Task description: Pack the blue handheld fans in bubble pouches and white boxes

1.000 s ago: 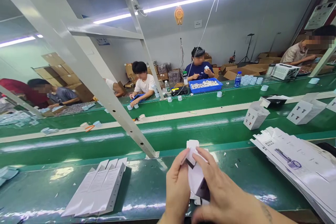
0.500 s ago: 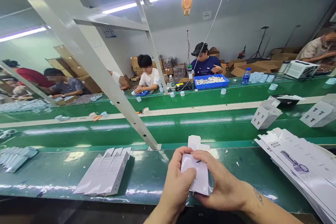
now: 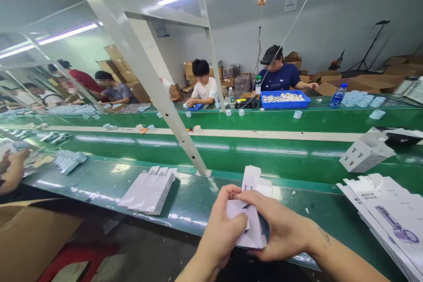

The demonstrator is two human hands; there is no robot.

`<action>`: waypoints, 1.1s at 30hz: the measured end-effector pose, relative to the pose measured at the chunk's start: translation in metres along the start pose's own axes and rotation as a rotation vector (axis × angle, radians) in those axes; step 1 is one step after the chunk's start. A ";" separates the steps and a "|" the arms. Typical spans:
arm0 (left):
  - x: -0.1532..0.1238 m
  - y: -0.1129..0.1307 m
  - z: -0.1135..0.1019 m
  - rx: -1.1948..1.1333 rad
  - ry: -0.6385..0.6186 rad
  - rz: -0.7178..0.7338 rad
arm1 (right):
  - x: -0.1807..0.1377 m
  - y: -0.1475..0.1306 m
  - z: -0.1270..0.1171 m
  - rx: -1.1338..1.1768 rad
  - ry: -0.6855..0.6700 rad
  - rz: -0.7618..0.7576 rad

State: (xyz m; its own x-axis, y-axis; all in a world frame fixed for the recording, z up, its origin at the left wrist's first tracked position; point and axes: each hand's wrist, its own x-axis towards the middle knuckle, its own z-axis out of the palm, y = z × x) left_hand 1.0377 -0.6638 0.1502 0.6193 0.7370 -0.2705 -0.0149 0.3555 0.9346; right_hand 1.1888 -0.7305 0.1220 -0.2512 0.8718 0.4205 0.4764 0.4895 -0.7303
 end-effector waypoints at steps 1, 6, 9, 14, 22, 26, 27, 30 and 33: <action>-0.002 -0.002 -0.001 0.006 0.000 0.003 | 0.000 0.001 -0.002 0.015 -0.023 -0.003; -0.011 -0.008 -0.003 0.026 0.045 0.025 | 0.004 0.006 -0.008 0.063 -0.130 -0.061; -0.015 -0.007 0.000 -0.006 0.088 0.003 | 0.007 0.007 -0.010 0.060 -0.168 -0.112; -0.020 -0.006 0.001 -0.073 0.102 -0.043 | 0.011 0.008 -0.009 0.052 -0.223 -0.142; -0.025 -0.006 -0.011 -0.077 0.100 -0.072 | 0.024 0.003 -0.002 0.084 -0.260 -0.166; -0.024 -0.011 -0.017 -0.110 0.136 -0.042 | 0.031 0.000 0.001 0.090 -0.290 -0.203; -0.024 -0.011 -0.019 -0.087 0.133 -0.026 | 0.032 0.001 0.002 0.092 -0.288 -0.199; -0.025 -0.008 -0.026 0.050 0.115 -0.002 | 0.035 0.006 0.005 0.094 -0.274 -0.186; -0.028 -0.001 -0.032 0.148 0.077 -0.027 | 0.036 0.011 0.009 0.128 -0.295 -0.195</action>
State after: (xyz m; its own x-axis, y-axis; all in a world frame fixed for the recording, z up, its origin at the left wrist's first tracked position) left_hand 0.9950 -0.6663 0.1498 0.5561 0.7720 -0.3080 0.1208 0.2915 0.9489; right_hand 1.1773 -0.6934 0.1241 -0.5679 0.7200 0.3989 0.2912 0.6290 -0.7209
